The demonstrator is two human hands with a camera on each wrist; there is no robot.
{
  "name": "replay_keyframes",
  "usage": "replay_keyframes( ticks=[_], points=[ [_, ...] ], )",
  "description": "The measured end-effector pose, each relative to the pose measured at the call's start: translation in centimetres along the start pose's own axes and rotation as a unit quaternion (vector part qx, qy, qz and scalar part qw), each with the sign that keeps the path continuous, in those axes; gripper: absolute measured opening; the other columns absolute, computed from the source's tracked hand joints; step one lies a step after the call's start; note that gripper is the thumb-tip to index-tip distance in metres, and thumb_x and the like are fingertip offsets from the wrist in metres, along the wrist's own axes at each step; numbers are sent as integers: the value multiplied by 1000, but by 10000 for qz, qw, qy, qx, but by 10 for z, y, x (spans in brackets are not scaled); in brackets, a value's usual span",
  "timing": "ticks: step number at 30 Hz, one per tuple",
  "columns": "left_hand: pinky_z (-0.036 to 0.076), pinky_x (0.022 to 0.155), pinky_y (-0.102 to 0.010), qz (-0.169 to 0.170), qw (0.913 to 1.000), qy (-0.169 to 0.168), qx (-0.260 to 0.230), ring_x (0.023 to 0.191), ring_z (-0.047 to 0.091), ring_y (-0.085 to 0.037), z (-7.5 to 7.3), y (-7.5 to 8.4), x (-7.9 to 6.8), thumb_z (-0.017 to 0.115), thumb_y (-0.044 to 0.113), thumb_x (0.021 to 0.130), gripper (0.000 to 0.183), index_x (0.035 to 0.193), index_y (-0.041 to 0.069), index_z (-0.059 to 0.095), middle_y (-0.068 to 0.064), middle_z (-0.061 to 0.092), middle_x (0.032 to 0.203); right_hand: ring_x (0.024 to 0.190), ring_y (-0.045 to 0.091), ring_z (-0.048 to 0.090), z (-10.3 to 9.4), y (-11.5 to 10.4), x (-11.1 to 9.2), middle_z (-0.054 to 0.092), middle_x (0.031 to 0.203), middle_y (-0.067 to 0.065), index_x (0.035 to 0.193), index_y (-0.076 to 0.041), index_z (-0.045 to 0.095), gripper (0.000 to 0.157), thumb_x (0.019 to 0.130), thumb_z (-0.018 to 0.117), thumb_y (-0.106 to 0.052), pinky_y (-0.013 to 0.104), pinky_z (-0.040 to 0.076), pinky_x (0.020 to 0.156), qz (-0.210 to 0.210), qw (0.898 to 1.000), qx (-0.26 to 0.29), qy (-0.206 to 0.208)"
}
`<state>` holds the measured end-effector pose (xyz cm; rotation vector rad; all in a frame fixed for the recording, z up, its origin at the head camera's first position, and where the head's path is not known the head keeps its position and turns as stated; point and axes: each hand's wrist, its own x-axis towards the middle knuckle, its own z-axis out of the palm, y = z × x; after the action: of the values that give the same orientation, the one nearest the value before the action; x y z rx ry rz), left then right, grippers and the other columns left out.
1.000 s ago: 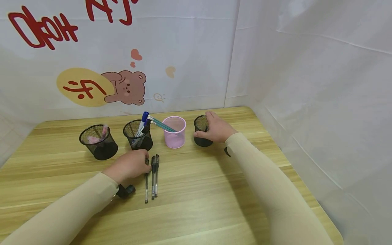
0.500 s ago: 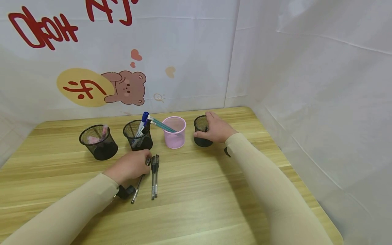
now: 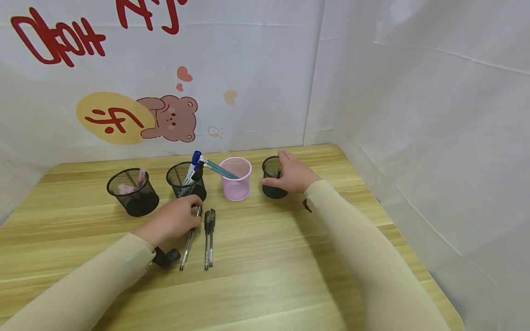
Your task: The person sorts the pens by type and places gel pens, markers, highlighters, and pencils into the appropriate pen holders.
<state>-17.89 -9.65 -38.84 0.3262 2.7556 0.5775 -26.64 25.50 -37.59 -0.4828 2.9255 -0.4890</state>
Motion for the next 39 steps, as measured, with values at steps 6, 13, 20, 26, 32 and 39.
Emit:
replay_keyframes(
  ticks=[6, 13, 20, 26, 32, 39],
  points=[
    [48, 62, -33, 7, 9983, 87, -584, 69, 60, -19, -7, 1, -1, 63, 22, 99, 45, 142, 11, 56, -5, 68, 95, 161, 39, 24, 0, 0, 0, 17, 174, 23, 166, 5, 11, 123, 89, 68, -73, 52, 28, 130, -19, 10000, -5, 58],
    [49, 65, -31, 196, 9918, 563, -1129, 72, 60, -19, -10, 5, -1, 64, 22, 100, 43, 140, 12, 57, -5, 68, 95, 162, 38, 22, 0, 0, 0, 17, 174, 23, 166, 5, 11, 123, 89, 68, -73, 51, 28, 131, -28, 10000, -2, 67],
    [48, 63, -32, 392, 9799, 949, -1707, 69, 59, -19, -14, 11, -1, 65, 22, 99, 38, 136, 16, 57, -5, 68, 93, 162, 38, 22, 0, -1, 0, 16, 175, 23, 166, 5, 11, 122, 90, 68, -72, 52, 28, 130, -30, 10000, 3, 72],
    [49, 63, -33, 580, 9680, 1242, -2102, 69, 61, -19, -13, 16, 0, 65, 25, 101, 37, 136, 18, 57, -3, 69, 91, 162, 38, 22, 1, 1, 1, 16, 175, 23, 166, 5, 11, 123, 89, 67, -74, 52, 28, 130, -22, 10000, 8, 77],
    [52, 63, -33, 621, 9514, 1464, -2636, 78, 70, -19, -13, 22, 3, 65, 27, 103, 35, 137, 20, 55, -4, 73, 94, 161, 38, 24, 0, -1, 0, 16, 175, 22, 166, 5, 11, 122, 90, 68, -72, 52, 28, 130, 3, 10000, 30, 53],
    [56, 67, -34, 850, 9228, 1853, -3270, 80, 74, -23, -11, 32, 6, 67, 22, 103, 33, 133, 17, 55, -9, 73, 95, 160, 39, 26, -2, -4, -2, 18, 174, 24, 165, 7, 12, 120, 91, 69, -68, 52, 29, 130, 11, 10000, 6, 39]
  ],
)
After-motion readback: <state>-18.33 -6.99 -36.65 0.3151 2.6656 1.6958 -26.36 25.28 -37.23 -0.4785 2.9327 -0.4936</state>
